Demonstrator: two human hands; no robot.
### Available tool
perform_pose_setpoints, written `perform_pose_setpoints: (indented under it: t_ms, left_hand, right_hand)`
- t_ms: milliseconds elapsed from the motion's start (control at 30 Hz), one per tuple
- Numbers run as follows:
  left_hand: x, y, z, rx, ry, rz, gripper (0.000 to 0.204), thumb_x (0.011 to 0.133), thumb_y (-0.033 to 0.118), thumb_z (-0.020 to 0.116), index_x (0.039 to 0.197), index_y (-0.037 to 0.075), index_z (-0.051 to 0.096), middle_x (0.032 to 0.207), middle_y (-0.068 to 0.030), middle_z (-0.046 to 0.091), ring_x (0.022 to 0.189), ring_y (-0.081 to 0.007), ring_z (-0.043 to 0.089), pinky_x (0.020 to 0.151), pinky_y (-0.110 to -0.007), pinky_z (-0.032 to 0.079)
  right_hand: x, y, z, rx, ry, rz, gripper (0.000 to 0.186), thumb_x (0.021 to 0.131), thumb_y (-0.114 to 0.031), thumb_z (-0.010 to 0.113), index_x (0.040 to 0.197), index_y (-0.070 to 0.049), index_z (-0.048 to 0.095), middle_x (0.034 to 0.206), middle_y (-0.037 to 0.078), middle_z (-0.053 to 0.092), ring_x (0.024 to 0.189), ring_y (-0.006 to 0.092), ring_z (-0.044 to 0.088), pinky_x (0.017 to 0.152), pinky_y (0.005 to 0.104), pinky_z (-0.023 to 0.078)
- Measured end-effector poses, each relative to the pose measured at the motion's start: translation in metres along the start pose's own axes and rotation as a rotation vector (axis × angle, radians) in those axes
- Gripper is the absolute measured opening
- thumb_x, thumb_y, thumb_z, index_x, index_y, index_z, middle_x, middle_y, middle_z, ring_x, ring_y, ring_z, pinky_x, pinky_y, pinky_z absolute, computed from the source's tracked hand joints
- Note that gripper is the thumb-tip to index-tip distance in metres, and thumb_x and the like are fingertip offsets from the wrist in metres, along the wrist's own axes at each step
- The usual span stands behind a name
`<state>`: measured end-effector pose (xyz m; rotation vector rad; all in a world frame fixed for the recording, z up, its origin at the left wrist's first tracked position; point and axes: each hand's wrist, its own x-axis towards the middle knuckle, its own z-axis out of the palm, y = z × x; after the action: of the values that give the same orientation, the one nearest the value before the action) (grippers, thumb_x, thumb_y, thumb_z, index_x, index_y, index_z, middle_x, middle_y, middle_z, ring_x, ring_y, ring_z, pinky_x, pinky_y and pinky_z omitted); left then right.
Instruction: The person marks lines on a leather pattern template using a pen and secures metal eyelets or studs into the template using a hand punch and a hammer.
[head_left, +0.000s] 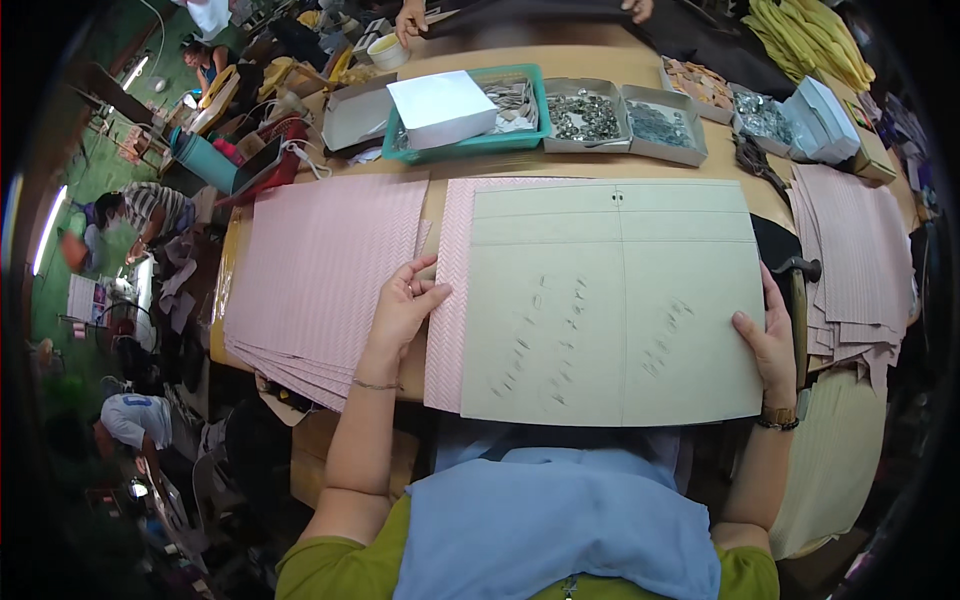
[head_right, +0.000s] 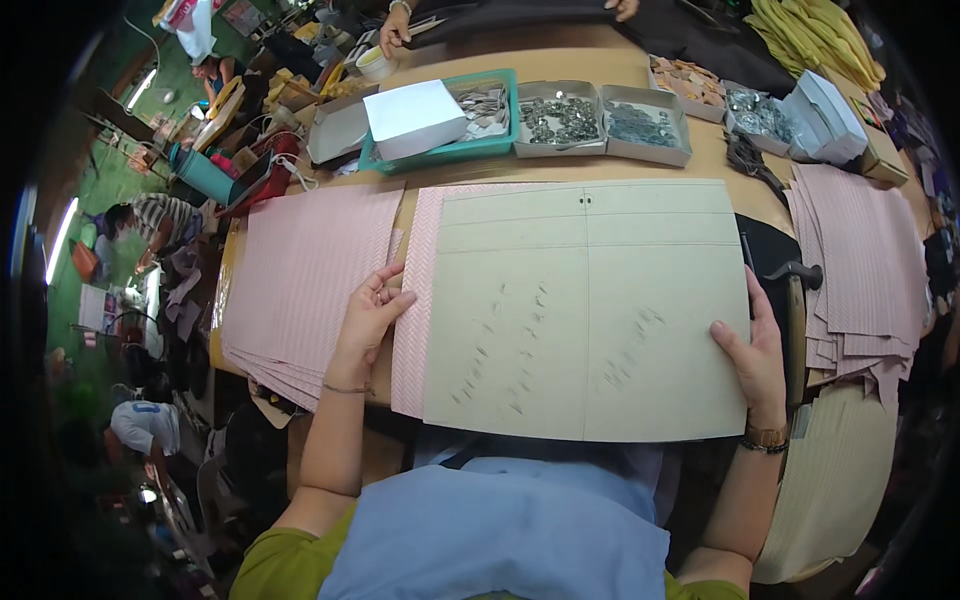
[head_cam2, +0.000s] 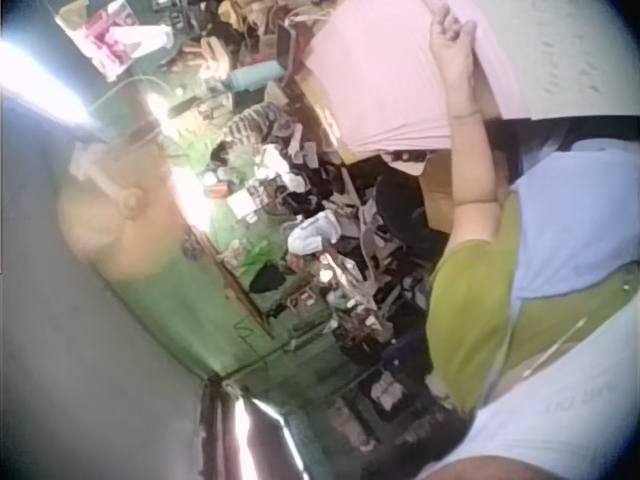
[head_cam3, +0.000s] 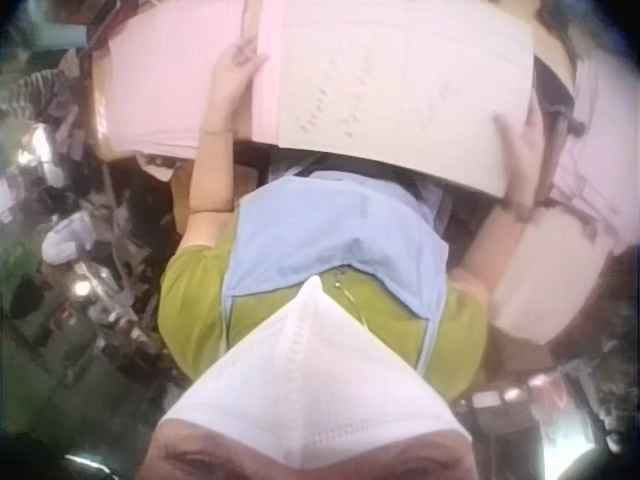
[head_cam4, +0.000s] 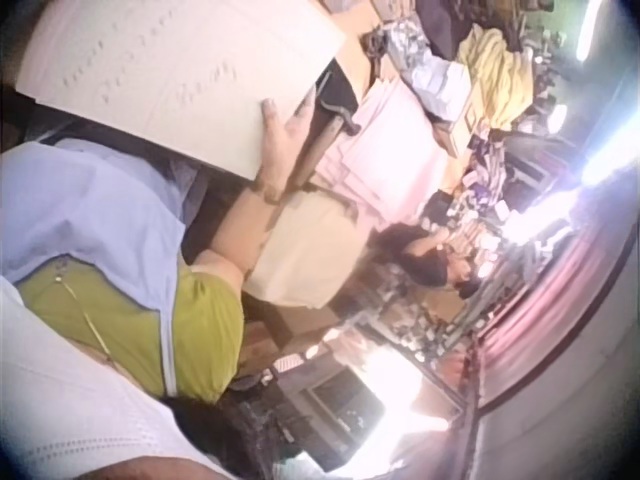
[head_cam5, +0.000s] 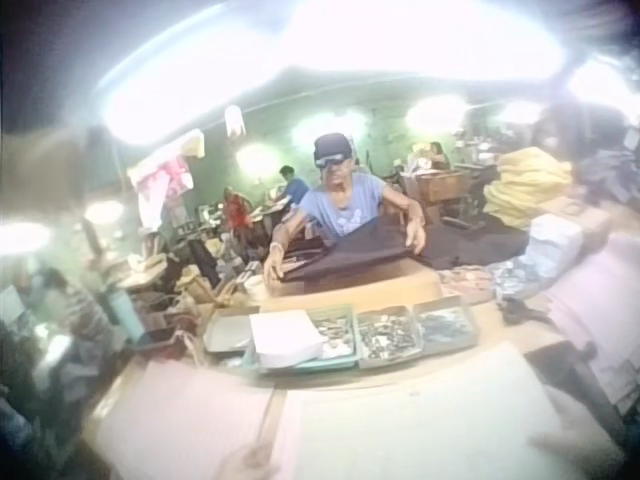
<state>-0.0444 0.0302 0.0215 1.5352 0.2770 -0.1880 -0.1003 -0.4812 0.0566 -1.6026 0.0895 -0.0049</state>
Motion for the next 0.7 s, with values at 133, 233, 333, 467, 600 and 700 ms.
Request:
perform_pose_setpoints:
  t_ms: [133, 233, 333, 467, 600, 700]
  left_hand:
    - [-0.003, -0.002, -0.015, 0.102, -0.15, -0.077, 0.051, 0.095, 0.003, 0.074, 0.14, -0.007, 0.054, 0.096, -0.0048, 0.071, 0.084, -0.0091, 0.068, 0.076, -0.022, 0.056]
    - [0.008, -0.006, -0.014, 0.114, -0.047, -0.088, 0.045, 0.098, 0.009, 0.073, 0.136, -0.008, 0.058, 0.099, -0.0059, 0.074, 0.082, -0.0083, 0.068, 0.073, -0.023, 0.056]
    - [0.02, 0.007, 0.002, -0.018, -0.013, -0.12, 0.04, 0.1, 0.014, 0.072, 0.132, -0.008, 0.061, 0.101, -0.0064, 0.075, 0.078, -0.0072, 0.068, 0.068, -0.023, 0.055]
    - [0.032, 0.003, 0.0, 0.028, -0.092, -0.055, 0.037, 0.099, 0.017, 0.074, 0.126, -0.006, 0.064, 0.097, -0.005, 0.074, 0.079, -0.0066, 0.069, 0.07, -0.02, 0.055]
    - [0.037, -0.003, -0.001, 0.038, -0.089, -0.01, 0.032, 0.097, 0.015, 0.077, 0.12, -0.004, 0.067, 0.092, -0.0042, 0.074, 0.076, -0.0055, 0.067, 0.068, -0.02, 0.054]
    - [0.034, -0.008, 0.003, 0.086, -0.051, 0.093, 0.031, 0.096, 0.015, 0.078, 0.118, -0.004, 0.068, 0.09, -0.0035, 0.073, 0.074, -0.0045, 0.064, 0.068, -0.02, 0.053]
  right_hand:
    - [0.002, -0.014, 0.0, 0.058, -0.025, -0.009, 0.085, 0.092, 0.001, 0.072, 0.163, 0.001, 0.025, 0.158, 0.015, 0.046, 0.142, 0.0217, 0.048, 0.118, 0.0363, 0.04]
    - [0.007, -0.015, 0.004, 0.059, -0.051, 0.022, 0.085, 0.092, 0.003, 0.07, 0.164, 0.0, 0.025, 0.159, 0.015, 0.045, 0.142, 0.0215, 0.049, 0.118, 0.0357, 0.04]
    - [0.012, -0.002, 0.025, 0.055, -0.029, 0.016, 0.085, 0.092, 0.003, 0.071, 0.164, 0.001, 0.025, 0.159, 0.015, 0.046, 0.142, 0.0212, 0.049, 0.118, 0.0355, 0.041]
    - [0.014, 0.01, 0.034, 0.023, -0.021, 0.058, 0.085, 0.091, 0.001, 0.073, 0.163, 0.001, 0.026, 0.157, 0.016, 0.048, 0.14, 0.0211, 0.051, 0.115, 0.0351, 0.044]
    - [0.013, 0.01, 0.034, -0.01, -0.003, 0.059, 0.085, 0.091, -0.001, 0.074, 0.162, 0.002, 0.027, 0.155, 0.017, 0.049, 0.137, 0.0218, 0.053, 0.113, 0.0355, 0.046]
    - [0.012, 0.007, 0.035, -0.008, 0.018, 0.063, 0.085, 0.09, -0.002, 0.075, 0.161, 0.004, 0.029, 0.151, 0.018, 0.052, 0.135, 0.0226, 0.055, 0.113, 0.0369, 0.047]
